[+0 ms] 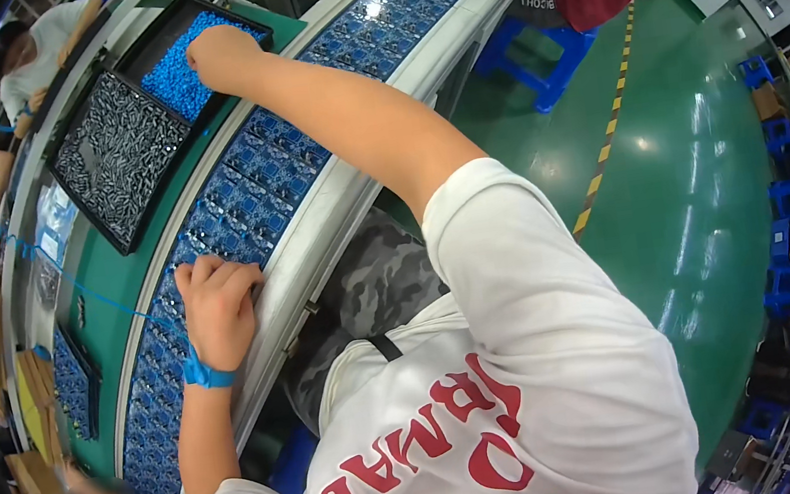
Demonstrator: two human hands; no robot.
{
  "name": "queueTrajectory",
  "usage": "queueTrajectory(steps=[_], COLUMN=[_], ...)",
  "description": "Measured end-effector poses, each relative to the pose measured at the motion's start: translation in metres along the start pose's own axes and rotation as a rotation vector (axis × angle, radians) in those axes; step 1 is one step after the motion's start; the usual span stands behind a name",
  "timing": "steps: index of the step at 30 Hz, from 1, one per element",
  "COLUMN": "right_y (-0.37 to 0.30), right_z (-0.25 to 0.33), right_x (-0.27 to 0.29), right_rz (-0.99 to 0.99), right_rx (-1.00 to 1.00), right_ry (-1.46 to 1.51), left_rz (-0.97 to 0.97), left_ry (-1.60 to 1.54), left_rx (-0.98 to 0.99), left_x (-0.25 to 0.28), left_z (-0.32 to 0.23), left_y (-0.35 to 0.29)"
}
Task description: The person picks electronic components from trays and inserts them onto circuit boards on the assembly line by hand.
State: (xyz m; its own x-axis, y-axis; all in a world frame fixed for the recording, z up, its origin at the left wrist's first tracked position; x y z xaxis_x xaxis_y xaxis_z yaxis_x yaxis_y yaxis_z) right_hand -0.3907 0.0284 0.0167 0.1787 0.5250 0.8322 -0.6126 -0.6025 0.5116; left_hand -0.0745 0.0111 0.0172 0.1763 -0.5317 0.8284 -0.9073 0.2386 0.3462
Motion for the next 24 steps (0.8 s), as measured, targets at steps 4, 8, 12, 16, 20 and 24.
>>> queueTrajectory(steps=[4, 8, 12, 16, 20, 24], right_y=[-0.003, -0.010, -0.050, -0.074, -0.081, -0.082], right_z=[-0.014, -0.002, 0.037, 0.038, 0.041, 0.057], right_x=[0.005, 0.025, 0.048, 0.047, 0.040, 0.031], right_rz=[-0.122, -0.209, 0.008, 0.256, 0.356, 0.352], right_rx=[0.020, 0.071, 0.191, 0.226, 0.270, 0.428], right_ry=[-0.025, 0.145, 0.269, 0.264, 0.220, 0.109], left_rz=[-0.013, -0.008, -0.002, -0.014, 0.000, 0.015], left_ry=[-0.014, -0.025, -0.017, -0.011, 0.002, 0.010], left_rx=[0.012, 0.021, 0.029, -0.005, 0.003, 0.004], left_x=[-0.003, -0.003, -0.004, -0.005, -0.005, -0.007], left_z=[0.000, 0.004, 0.007, 0.006, 0.007, 0.007], left_y=[-0.003, -0.002, -0.010, -0.010, -0.009, -0.011])
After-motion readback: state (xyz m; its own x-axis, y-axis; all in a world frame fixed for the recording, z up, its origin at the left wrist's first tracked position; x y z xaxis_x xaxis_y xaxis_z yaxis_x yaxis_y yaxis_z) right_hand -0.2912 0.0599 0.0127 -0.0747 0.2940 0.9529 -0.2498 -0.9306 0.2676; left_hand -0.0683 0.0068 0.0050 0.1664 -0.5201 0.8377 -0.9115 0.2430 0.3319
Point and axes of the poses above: each hand's wrist, its own y-axis towards the middle knuckle, its own x-axis out of the back of the hand, z = x × y, the point moved 3 cm from there along y, towards the middle knuckle, and after that the axes turned 14 degrees about -y, right-handed, at the moved point
